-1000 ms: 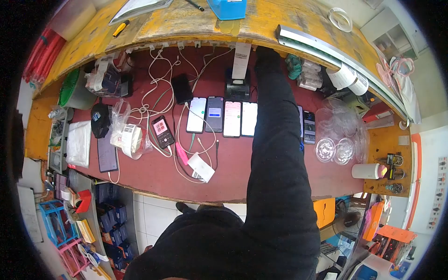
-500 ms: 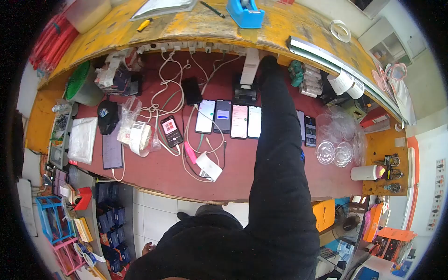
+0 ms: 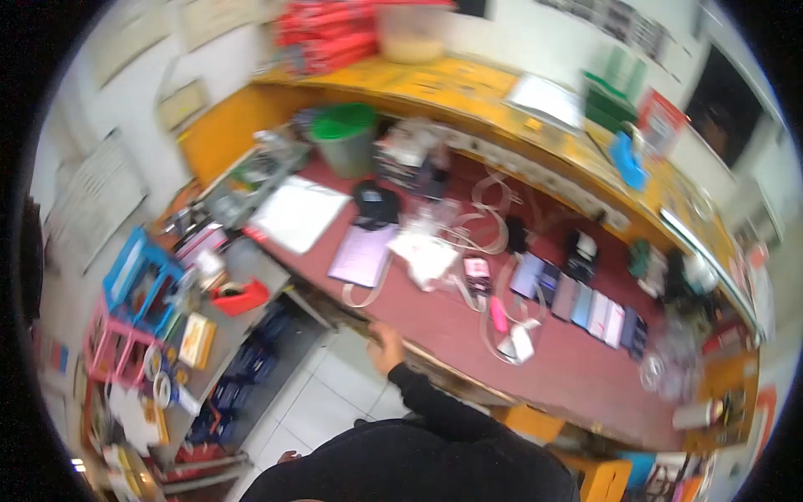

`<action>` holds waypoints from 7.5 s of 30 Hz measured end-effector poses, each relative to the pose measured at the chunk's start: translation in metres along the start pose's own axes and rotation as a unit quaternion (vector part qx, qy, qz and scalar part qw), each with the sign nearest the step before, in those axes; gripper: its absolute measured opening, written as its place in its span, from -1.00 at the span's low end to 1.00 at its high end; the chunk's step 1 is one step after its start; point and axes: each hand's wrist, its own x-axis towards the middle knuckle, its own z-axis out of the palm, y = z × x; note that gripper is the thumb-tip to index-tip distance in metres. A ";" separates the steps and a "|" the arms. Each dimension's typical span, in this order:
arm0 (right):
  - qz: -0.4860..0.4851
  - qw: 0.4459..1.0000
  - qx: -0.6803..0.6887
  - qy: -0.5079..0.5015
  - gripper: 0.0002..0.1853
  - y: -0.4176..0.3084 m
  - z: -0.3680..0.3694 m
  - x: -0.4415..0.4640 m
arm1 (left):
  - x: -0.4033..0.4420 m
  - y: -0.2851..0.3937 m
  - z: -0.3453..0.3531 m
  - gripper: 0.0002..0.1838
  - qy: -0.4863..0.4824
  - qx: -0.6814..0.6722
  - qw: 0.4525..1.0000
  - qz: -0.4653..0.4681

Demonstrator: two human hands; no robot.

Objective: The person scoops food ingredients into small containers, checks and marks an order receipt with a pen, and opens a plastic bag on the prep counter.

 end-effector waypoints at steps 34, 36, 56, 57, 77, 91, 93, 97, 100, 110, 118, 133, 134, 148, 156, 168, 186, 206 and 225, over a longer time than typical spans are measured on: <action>-0.017 0.730 0.150 -0.667 -0.82 -0.156 0.548 0.056 | -0.010 -0.105 -0.151 -0.44 0.321 -0.232 0.832 -0.388; -0.059 0.700 0.157 -0.694 -0.71 -0.170 0.580 0.065 | 0.001 -0.086 -0.196 -0.49 0.379 -0.277 0.814 -0.341; -0.182 0.703 0.274 -0.631 -0.11 -0.517 0.620 0.119 | -0.078 -0.283 -0.116 -0.47 0.055 0.011 0.968 -0.246; -0.173 0.717 0.262 -0.622 -0.12 -0.521 0.622 0.118 | -0.076 -0.315 -0.117 -0.48 0.102 -0.125 0.929 -0.334; -0.160 0.598 -0.062 -0.783 -0.63 -0.360 0.617 -0.052 | -0.084 -0.173 -0.472 -0.58 0.202 -0.293 0.934 0.012; -0.244 0.624 0.002 -0.743 -0.72 -0.396 0.683 -0.061 | -0.076 -0.260 -0.501 -0.67 0.438 -0.285 0.849 -0.073; -0.097 0.688 0.072 -0.716 -0.77 -0.400 0.688 -0.059 | -0.139 -0.236 -0.575 -0.72 0.578 -0.462 0.664 0.108; -0.161 0.738 0.147 -0.638 -0.76 -0.431 0.699 -0.042 | -0.265 -0.164 -0.674 -0.29 0.824 -0.187 0.494 0.203; -0.068 0.748 0.180 -0.635 -0.81 -0.441 0.692 -0.037 | -0.298 -0.109 -0.695 -0.12 0.778 -0.137 0.457 0.408; -0.155 0.867 -0.002 -0.473 -0.64 -0.337 0.641 0.011 | -0.117 -0.129 -0.618 0.03 0.348 -0.475 0.753 0.294; -0.106 0.924 -0.107 -0.352 -0.54 -0.269 0.609 0.070 | -0.047 -0.068 -0.588 -0.48 0.066 -0.485 0.828 0.275; -0.364 0.609 -0.318 -0.629 0.03 -0.228 0.628 0.123 | -0.040 0.153 -0.609 -0.49 -0.021 -0.385 0.559 0.734; -0.375 0.606 -0.302 -0.633 0.02 -0.223 0.627 0.126 | -0.036 0.161 -0.605 -0.49 -0.022 -0.384 0.560 0.733; -0.378 0.700 -0.263 -0.547 -0.07 -0.206 0.593 0.108 | -0.021 0.212 -0.592 -0.53 -0.026 -0.336 0.570 0.750; -0.319 0.748 -0.313 -0.490 -0.03 -0.202 0.580 0.112 | -0.021 0.183 -0.611 -0.55 0.036 -0.325 0.573 0.752; -0.330 0.851 -0.141 -0.383 -0.46 -0.237 0.616 0.054 | -0.008 -0.140 -0.537 -0.69 0.568 -0.468 0.667 -0.118; -0.234 0.811 -0.099 -0.527 -0.83 -0.301 0.662 -0.093 | -0.010 -0.246 -0.535 -0.74 0.241 -0.575 0.777 -0.086; -0.280 0.771 -0.219 -0.528 -0.61 -0.279 0.675 -0.143 | 0.016 -0.233 -0.534 -0.74 0.130 -0.534 0.832 -0.074; -0.345 0.617 -0.252 -0.661 -0.22 -0.277 0.687 -0.100 | 0.014 -0.216 -0.453 -0.61 0.220 -0.523 0.802 -0.186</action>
